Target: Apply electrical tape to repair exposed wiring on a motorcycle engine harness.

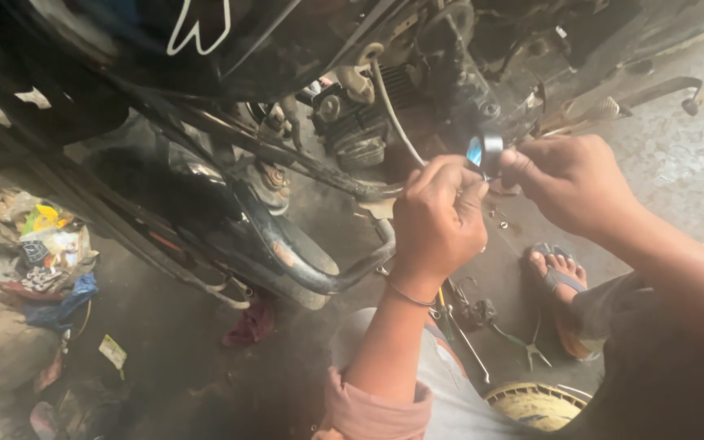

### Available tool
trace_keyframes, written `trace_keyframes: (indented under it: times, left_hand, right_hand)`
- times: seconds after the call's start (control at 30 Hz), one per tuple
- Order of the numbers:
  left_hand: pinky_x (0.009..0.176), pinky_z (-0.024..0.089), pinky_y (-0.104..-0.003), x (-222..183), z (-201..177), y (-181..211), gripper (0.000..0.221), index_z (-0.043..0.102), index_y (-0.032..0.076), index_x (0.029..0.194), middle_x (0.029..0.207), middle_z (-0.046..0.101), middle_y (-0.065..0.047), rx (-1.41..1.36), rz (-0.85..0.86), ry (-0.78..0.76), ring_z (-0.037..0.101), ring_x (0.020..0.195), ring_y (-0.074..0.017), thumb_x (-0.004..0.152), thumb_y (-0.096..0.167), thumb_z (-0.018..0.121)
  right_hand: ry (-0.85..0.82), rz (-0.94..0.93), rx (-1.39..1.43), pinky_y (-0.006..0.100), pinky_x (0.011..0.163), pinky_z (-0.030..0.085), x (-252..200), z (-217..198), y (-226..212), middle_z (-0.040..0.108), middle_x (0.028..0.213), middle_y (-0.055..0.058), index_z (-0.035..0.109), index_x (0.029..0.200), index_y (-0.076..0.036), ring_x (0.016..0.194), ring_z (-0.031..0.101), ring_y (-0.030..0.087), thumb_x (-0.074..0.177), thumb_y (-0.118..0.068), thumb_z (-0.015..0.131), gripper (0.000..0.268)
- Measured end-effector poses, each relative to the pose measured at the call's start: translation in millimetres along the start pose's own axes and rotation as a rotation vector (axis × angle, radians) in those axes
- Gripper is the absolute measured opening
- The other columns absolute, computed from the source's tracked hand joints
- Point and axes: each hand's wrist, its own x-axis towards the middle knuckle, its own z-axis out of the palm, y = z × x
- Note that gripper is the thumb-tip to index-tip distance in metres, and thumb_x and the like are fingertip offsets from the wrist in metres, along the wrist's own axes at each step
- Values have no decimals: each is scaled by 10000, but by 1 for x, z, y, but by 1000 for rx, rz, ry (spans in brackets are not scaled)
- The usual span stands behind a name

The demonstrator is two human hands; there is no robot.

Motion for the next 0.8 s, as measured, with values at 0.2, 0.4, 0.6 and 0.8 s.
trace_keyframes:
  times: [0.2,0.4,0.6,0.8]
  left_hand:
    - [745,535,-391,7,-15,2,118,632,59,883,865,681,-98,-129,0,57,680,803,-301,955,139,681]
    - [712,531,-371,9,-13,3,161,633,57,874,797,676,-92,-160,-63,54,690,757,-282,994,160,662]
    - [724,528,-380,9,-10,4,141,632,58,923,831,680,-103,-157,-10,24,690,805,-300,1017,162,638]
    - [748,508,-433,5,-4,0,117,576,73,886,846,639,-105,-47,41,98,655,822,-344,979,103,640]
  right_hand:
    - [105,205,429,361,504,455,-13,-14,1,689,813,47,742,1112,-88,611,583,124,1047,-286,598,253]
    - [136,-265,-210,372,693,504,-22,2,13,657,838,73,756,962,-74,775,643,217,953,-300,744,227]
    - [50,-86,216,354,877,489,-16,28,6,578,1072,108,753,1111,-63,1035,599,216,903,-263,754,288]
    - [-1,-9,480,356,1009,441,-27,21,24,584,1204,73,755,1052,-32,1316,424,200,981,-245,640,252]
